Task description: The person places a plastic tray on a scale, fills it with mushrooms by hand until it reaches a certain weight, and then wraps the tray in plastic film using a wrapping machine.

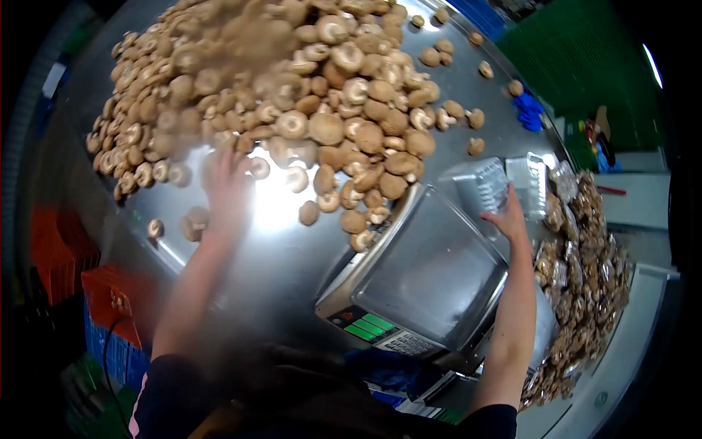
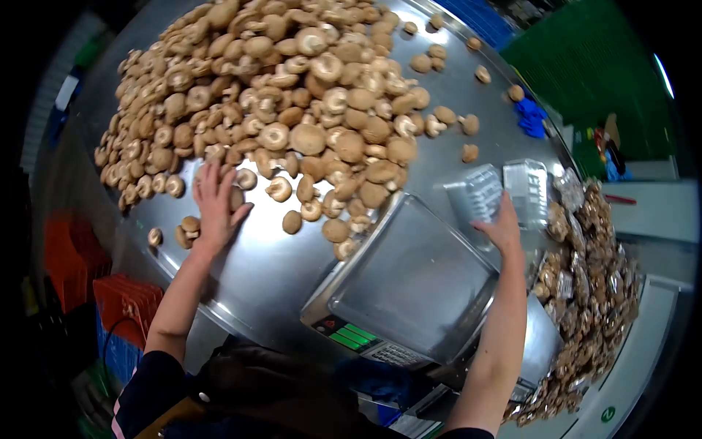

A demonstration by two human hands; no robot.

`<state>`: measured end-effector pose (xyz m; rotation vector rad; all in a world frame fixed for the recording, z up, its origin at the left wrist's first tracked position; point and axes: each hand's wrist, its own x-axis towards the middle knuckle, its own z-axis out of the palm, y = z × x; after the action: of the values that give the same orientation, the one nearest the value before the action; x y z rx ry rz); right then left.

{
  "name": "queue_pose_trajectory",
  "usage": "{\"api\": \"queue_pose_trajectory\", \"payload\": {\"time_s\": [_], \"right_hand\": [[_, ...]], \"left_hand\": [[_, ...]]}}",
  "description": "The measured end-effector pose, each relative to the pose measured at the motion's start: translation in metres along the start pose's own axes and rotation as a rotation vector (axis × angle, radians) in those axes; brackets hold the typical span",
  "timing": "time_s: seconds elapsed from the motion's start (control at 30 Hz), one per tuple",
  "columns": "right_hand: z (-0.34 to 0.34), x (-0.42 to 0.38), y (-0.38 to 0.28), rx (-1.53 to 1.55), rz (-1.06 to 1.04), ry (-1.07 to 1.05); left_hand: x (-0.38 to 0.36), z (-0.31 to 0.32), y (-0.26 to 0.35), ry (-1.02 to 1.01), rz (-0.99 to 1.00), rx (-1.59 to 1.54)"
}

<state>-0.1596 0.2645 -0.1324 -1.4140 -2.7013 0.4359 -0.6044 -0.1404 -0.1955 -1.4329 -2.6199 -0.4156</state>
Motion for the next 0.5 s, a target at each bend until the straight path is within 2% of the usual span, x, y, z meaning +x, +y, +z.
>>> {"api": "queue_pose_trajectory", "payload": {"time_s": [0.07, 0.17, 0.23, 0.3, 0.4, 0.43, 0.5], "right_hand": [[-0.001, 0.001, -0.007, -0.106, 0.036, 0.001], [-0.004, -0.009, -0.027, -0.169, 0.136, 0.052], [-0.005, -0.012, -0.04, -0.17, 0.175, 0.079], [-0.007, -0.014, -0.044, -0.168, 0.194, 0.067], [-0.011, -0.015, -0.049, -0.192, 0.219, 0.073], [-0.01, -0.015, -0.049, -0.196, 0.216, 0.087], [-0.012, -0.015, -0.053, -0.201, 0.233, 0.077]], "left_hand": [[0.009, -0.014, 0.014, 0.098, 0.009, -0.091], [-0.021, -0.025, 0.003, 0.212, 0.016, -0.105], [-0.048, -0.037, 0.004, 0.251, -0.093, -0.104], [-0.078, -0.039, 0.001, 0.151, -0.372, -0.075], [-0.098, -0.026, 0.001, 0.15, -0.657, -0.303], [-0.092, -0.025, 0.009, 0.149, -0.731, -0.474], [-0.075, -0.012, 0.019, 0.209, -0.655, -0.469]]}}
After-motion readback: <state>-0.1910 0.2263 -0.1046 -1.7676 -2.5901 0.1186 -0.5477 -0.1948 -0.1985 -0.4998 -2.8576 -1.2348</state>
